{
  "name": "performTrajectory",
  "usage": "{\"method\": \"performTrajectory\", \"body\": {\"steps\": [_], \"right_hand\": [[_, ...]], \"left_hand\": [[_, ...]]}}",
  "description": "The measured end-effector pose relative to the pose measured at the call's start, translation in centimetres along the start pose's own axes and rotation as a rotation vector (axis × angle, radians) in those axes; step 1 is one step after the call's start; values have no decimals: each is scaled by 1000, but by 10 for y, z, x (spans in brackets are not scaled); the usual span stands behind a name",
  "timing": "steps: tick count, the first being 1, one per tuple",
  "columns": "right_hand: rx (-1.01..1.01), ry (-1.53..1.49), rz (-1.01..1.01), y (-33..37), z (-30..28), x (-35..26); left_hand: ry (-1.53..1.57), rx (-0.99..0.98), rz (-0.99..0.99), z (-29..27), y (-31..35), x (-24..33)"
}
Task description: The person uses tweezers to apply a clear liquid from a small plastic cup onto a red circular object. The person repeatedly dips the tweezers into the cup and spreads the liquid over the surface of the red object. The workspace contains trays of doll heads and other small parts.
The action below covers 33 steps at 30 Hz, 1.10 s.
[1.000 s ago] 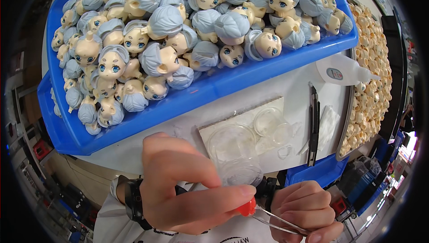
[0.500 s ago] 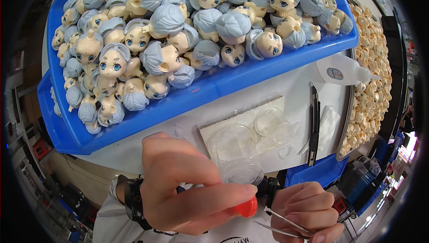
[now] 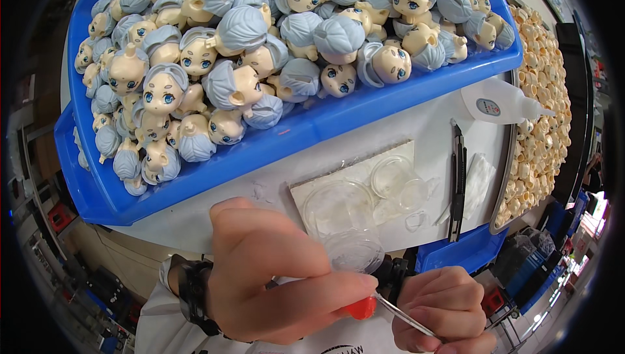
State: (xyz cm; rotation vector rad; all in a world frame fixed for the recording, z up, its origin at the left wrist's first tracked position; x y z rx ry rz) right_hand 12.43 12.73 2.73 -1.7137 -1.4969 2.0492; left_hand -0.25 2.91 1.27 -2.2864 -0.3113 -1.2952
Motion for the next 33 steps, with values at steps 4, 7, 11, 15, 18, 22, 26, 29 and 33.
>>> {"method": "performTrajectory", "body": {"steps": [4,7,11,15,18,22,26,29,33], "right_hand": [[86,21,45,0,-6,-4],[26,-41,62,-3,-3,-2],[-6,-62,65,-1,1,2],[12,20,17,-8,-4,-10],[8,-77,29,1,1,4],[-15,-102,44,-1,0,0],[98,-35,81,-1,-2,-1],[152,22,81,4,2,-1],[-86,-93,47,2,-8,0]], "left_hand": [[-12,-37,-27,-4,-2,-1],[-17,-37,-44,-5,-2,-2],[-18,-10,-49,-4,0,-3],[33,-39,-17,-2,-10,2],[-45,-6,-73,-2,-1,-4],[-55,-11,-78,-5,-2,-3],[-53,18,-39,-3,-4,-2],[-58,13,-23,-3,-5,-2],[-71,2,-30,-5,-3,-1]]}}
Point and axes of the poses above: each hand's wrist, its own y-axis away from the middle knuckle, its own z-axis out of the palm, x = y × z, the point moved 4 cm from there along -y, towards the middle knuckle, and after that the axes turned 4 degrees about y, right-handed, at the moved point
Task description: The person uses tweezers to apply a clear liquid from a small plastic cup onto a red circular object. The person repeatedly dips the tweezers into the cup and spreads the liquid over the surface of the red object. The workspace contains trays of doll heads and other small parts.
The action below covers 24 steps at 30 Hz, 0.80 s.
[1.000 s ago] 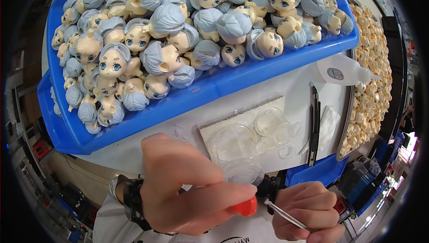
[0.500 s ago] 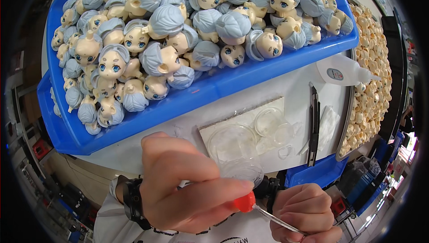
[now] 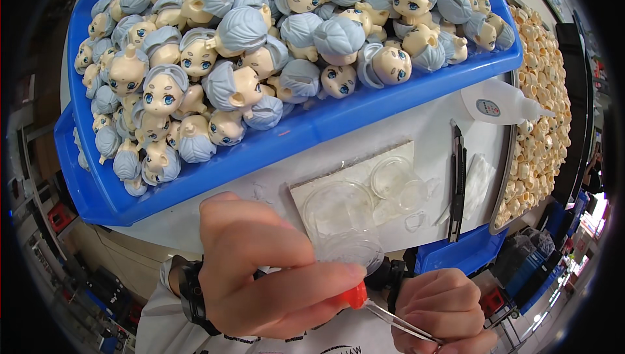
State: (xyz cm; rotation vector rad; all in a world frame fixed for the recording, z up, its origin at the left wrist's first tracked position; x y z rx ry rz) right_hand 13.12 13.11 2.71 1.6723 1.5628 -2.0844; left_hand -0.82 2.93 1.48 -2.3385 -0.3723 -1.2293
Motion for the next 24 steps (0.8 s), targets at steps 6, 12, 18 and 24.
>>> {"method": "performTrajectory", "body": {"steps": [6,12,18,24], "right_hand": [[-22,4,-17,0,0,-2],[96,39,10,-4,8,-5],[99,93,73,-2,8,-5],[109,176,-10,7,3,-9]], "left_hand": [[-3,-26,-10,1,-1,0],[-11,-1,12,1,-1,1],[-7,19,22,1,0,0],[3,21,63,-1,0,3]]}}
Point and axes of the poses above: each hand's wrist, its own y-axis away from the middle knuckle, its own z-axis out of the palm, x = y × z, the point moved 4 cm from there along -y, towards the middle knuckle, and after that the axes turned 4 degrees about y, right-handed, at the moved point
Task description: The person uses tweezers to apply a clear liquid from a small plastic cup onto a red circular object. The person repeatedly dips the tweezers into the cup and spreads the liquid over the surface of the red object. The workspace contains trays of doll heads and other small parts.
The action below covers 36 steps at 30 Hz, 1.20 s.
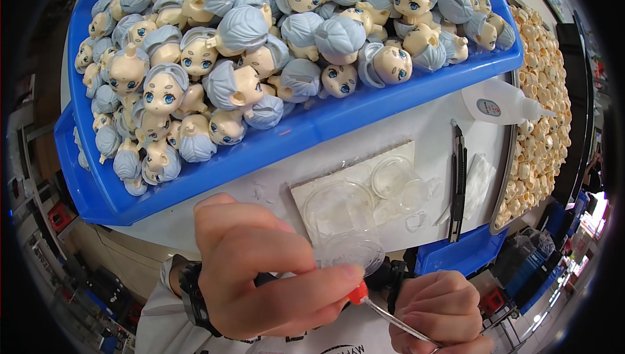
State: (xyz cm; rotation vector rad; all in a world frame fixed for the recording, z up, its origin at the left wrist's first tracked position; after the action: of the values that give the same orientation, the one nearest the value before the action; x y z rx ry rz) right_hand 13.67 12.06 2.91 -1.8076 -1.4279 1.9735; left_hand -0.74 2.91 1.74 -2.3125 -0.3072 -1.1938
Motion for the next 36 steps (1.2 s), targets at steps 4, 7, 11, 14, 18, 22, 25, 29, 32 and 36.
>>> {"method": "performTrajectory", "body": {"steps": [4,7,11,14,18,22,25,29,32,36], "right_hand": [[-73,-101,-2,-7,-5,3],[-9,-142,10,-12,7,9],[-172,-185,-15,-8,1,12],[-178,-184,-4,-6,2,12],[-195,-118,1,-12,-4,0],[340,-115,2,0,23,10],[-8,-200,35,-6,7,9],[-7,-165,55,-11,7,7],[-43,-156,69,-13,7,7],[-42,-140,66,-12,7,6]], "left_hand": [[-18,11,17,3,0,-1],[-38,25,-13,3,2,-4],[-30,45,-26,1,4,-4],[-38,48,-37,1,6,-4],[3,15,-12,2,-1,-1],[-37,-6,-61,3,2,-4],[-46,8,-84,-1,5,-5],[-25,32,-48,2,1,-3],[-30,28,-42,2,1,-2],[-29,10,-31,1,2,-3]]}}
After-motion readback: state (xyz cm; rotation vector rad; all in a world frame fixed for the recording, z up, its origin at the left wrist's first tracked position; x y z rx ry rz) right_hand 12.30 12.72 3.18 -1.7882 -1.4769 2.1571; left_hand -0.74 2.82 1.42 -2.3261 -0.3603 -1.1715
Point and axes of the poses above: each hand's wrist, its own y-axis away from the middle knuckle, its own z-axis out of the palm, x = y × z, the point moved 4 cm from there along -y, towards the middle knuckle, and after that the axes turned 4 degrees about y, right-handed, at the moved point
